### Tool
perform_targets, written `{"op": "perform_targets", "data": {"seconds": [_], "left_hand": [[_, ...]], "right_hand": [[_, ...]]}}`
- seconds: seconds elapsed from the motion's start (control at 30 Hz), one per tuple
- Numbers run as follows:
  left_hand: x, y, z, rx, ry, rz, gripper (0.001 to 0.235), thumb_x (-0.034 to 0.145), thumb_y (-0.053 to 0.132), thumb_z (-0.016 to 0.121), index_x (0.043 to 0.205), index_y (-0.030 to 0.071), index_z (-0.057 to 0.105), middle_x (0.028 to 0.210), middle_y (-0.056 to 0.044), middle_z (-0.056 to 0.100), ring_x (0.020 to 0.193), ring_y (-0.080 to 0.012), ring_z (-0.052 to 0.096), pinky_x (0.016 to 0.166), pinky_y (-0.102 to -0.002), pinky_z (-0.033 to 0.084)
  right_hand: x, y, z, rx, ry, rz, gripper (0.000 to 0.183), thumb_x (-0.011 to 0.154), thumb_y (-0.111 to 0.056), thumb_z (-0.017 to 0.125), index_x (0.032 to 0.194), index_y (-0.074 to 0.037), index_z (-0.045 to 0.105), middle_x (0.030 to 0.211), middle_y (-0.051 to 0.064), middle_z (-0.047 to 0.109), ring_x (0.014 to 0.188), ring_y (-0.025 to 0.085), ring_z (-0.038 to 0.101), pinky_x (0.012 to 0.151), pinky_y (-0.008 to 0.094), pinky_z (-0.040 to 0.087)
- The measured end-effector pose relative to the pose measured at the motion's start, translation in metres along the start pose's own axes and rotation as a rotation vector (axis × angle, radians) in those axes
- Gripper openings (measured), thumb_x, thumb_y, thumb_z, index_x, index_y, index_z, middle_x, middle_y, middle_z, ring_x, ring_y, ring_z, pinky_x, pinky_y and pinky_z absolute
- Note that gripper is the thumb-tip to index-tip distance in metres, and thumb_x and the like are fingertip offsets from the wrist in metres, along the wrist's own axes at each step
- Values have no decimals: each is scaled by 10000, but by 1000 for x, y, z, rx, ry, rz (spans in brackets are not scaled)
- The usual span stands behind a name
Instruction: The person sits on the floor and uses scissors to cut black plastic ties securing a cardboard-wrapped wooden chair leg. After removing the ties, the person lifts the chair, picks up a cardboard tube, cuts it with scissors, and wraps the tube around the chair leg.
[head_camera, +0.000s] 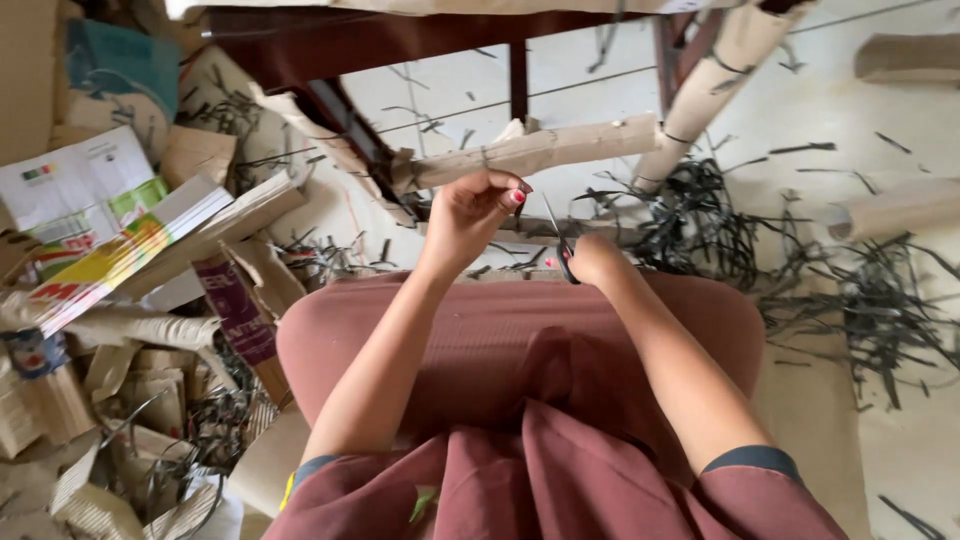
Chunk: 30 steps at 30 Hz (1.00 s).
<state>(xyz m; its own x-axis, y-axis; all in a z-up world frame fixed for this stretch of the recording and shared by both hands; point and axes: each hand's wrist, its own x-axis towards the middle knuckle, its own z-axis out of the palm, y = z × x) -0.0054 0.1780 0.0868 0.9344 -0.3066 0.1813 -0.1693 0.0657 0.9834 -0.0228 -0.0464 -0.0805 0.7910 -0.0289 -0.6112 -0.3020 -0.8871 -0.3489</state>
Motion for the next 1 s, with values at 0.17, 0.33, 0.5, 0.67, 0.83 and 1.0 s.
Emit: {"op": "perform_targets", "data": {"seconds": [0.17,0.33,0.5,0.67,0.83,1.0], "left_hand": [[-15,-37,-16,-160,154,-94,188,938,130,789,1072,8,743,851,-92,764,794,-88,697,806,-264,609],[-9,-52,-10,-201,113,-108,199,926,43,760,1115,-18,745,920,-162,771,849,-143,725,809,-318,613],[-5,-80,-1,-181,67,-87,226,919,12,731,1138,-40,740,943,-192,772,861,-170,743,784,-329,619],[-11,-62,-5,-181,104,-94,230,903,37,740,1127,-15,742,928,-152,780,843,-152,750,765,-312,625],[-11,-62,1,-247,90,-123,208,898,54,741,1095,-14,737,888,-133,776,771,-129,733,713,-315,622],[-11,-70,14,-325,84,-142,190,903,45,739,1078,-28,745,855,-116,774,773,-64,655,678,-269,597]], "right_hand": [[11,6,32,-98,-70,-64,357,967,-365,546,965,-77,758,968,154,720,1019,347,678,973,493,503],[-72,-49,-34,769,342,-339,134,997,-152,635,914,-75,707,592,101,652,424,192,624,503,287,507],[-68,-77,-17,1004,540,-606,43,969,-23,722,953,13,740,636,129,647,489,127,606,477,236,491],[-69,-78,-14,1007,511,-544,101,984,-106,741,918,-30,754,610,97,625,497,87,567,474,225,469],[-76,-80,-18,1069,459,-563,148,1007,-44,674,868,-15,717,607,122,606,516,122,558,461,253,461],[-68,-62,-10,1382,230,-464,157,1014,-121,667,891,-23,658,681,121,593,499,123,545,411,244,475]]}}
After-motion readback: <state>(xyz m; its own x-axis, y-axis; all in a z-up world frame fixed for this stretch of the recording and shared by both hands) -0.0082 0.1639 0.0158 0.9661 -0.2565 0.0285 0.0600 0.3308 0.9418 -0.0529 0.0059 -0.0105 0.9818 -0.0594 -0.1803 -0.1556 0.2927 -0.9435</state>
